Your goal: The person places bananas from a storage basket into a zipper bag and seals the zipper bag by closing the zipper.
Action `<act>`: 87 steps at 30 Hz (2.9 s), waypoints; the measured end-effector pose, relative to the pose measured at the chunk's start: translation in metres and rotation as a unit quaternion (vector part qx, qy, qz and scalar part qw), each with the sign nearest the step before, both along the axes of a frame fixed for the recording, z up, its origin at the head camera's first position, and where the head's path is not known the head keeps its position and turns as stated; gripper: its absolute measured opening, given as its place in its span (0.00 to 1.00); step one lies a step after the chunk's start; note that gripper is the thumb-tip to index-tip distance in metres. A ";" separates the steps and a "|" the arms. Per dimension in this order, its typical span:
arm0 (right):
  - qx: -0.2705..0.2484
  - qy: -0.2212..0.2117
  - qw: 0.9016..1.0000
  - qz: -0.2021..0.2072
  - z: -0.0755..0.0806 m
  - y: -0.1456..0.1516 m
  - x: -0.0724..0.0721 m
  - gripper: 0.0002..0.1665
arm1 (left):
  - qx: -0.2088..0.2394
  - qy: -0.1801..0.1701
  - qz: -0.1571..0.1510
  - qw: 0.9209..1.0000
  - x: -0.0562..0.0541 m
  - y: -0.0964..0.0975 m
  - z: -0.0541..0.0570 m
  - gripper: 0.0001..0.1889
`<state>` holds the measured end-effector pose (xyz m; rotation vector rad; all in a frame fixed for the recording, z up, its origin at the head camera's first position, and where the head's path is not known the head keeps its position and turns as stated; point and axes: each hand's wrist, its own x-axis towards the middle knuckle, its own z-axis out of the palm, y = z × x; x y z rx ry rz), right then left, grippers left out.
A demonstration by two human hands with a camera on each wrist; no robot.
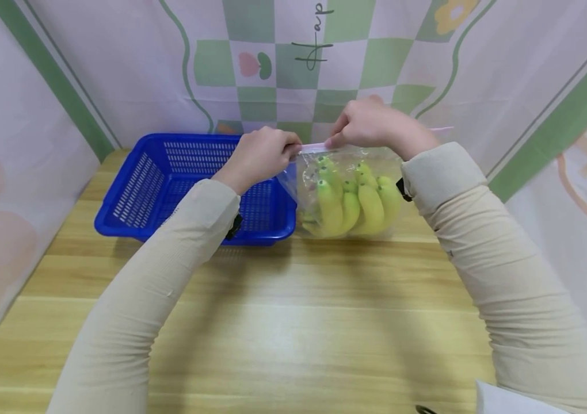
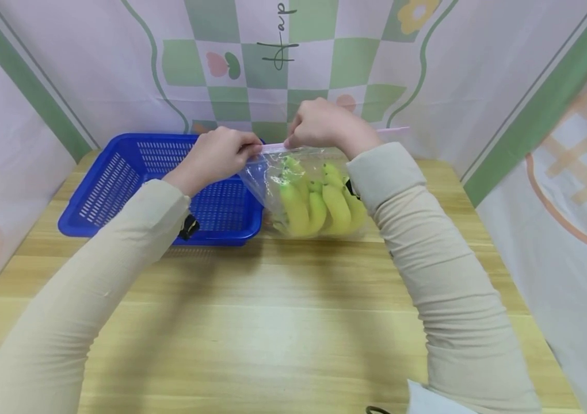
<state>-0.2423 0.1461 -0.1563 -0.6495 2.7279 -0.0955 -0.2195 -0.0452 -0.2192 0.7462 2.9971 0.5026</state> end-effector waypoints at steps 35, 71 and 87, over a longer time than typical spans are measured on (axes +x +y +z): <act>-0.023 -0.022 0.999 -0.009 0.006 0.027 -0.002 0.26 | 0.065 0.045 -0.029 0.996 0.004 0.046 -0.006 0.19; -0.084 -0.002 0.995 0.051 -0.009 0.036 -0.002 0.14 | 0.075 0.001 0.007 0.997 0.002 0.054 -0.009 0.14; -0.068 -0.025 0.997 -0.030 -0.006 0.047 -0.004 0.21 | 0.062 0.008 0.021 0.998 0.001 0.049 -0.009 0.15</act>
